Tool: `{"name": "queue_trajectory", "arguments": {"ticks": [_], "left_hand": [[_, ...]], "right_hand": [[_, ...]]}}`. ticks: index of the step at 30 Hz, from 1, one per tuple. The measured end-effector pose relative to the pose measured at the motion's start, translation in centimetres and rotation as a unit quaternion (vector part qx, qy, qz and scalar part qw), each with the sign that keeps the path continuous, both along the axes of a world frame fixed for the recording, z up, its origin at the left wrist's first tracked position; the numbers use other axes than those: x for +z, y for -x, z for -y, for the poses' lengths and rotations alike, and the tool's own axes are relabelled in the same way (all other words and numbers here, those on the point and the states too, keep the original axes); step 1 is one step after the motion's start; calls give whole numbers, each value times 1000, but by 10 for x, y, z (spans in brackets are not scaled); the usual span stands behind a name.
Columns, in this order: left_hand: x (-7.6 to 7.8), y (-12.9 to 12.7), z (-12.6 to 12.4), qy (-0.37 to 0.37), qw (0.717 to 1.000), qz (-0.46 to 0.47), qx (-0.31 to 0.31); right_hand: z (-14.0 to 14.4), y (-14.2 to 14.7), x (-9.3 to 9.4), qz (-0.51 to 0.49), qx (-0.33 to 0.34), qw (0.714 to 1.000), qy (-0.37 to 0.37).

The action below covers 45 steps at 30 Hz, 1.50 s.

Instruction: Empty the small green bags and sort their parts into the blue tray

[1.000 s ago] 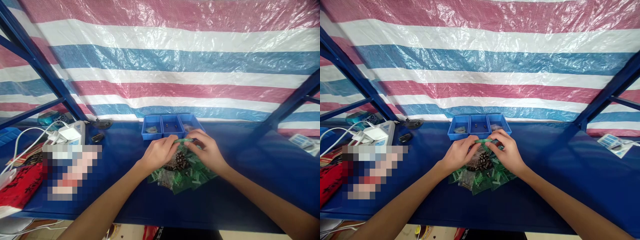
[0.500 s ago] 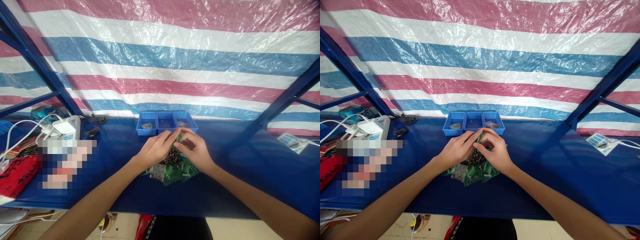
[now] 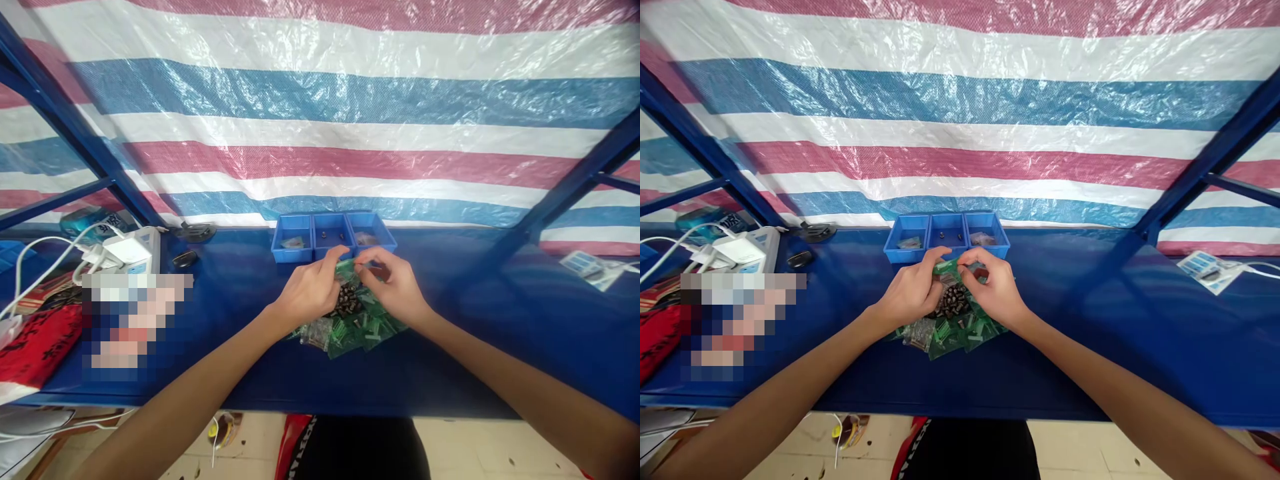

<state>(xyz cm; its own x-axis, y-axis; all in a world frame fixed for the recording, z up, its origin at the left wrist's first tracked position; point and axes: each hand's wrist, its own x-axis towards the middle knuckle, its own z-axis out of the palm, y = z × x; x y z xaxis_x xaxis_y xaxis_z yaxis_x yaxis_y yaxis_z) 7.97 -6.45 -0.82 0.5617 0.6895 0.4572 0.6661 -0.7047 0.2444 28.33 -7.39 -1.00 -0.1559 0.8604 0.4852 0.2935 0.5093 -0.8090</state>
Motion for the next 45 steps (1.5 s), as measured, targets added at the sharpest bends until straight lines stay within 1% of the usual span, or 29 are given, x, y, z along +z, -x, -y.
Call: {"name": "queue_trajectory", "arguments": {"ticks": [2, 4, 7, 9, 12, 15, 19, 23, 27, 29, 32, 34, 37, 39, 41, 45], "left_hand": [[1, -1, 1, 3, 1000, 3, -3], [1, 0, 0, 10, 1000, 16, -1], [0, 2, -4, 11, 999, 51, 14], [1, 4, -6, -17, 997, 68, 13], [1, 3, -8, -72, 996, 56, -2], [0, 1, -7, -88, 995, 40, -2], [-3, 0, -7, -78, 996, 44, -3], [-5, -1, -7, -45, 997, 59, -30], [-6, -1, -7, -20, 996, 85, -31], [-5, 2, -9, -28, 995, 98, -23], [-3, 7, -13, -61, 992, 113, 2], [-1, 11, -14, -92, 991, 97, 17], [1, 15, -16, -121, 992, 41, 17], [-1, 16, -17, -117, 993, 15, 7], [-4, 15, -19, -110, 994, 13, 0], [-9, 15, -24, -90, 994, 58, -4]], "right_hand": [[-1, 0, 0, -23, 13, 1000, 4], [-2, -1, 0, -24, 25, 999, 18], [-5, -1, 1, -21, 15, 999, 40], [-8, -2, 2, -40, 6, 998, 58], [-12, -2, 5, -79, 13, 993, 88], [-14, -2, 7, -101, 31, 989, 105], [-14, -3, 9, -93, 61, 989, 96], [-11, -5, 13, -75, 92, 990, 82], [-9, -6, 17, -74, 99, 989, 78], [-9, -5, 17, -72, 95, 990, 80], [-10, -5, 13, -67, 98, 989, 83], [-11, -5, 10, -66, 106, 988, 86], [-12, -5, 4, -56, 103, 990, 74], [-11, -5, 2, -45, 92, 993, 65], [-9, -5, 2, -35, 84, 994, 58], [-2, -3, 6, 9, 74, 997, 27]]}}
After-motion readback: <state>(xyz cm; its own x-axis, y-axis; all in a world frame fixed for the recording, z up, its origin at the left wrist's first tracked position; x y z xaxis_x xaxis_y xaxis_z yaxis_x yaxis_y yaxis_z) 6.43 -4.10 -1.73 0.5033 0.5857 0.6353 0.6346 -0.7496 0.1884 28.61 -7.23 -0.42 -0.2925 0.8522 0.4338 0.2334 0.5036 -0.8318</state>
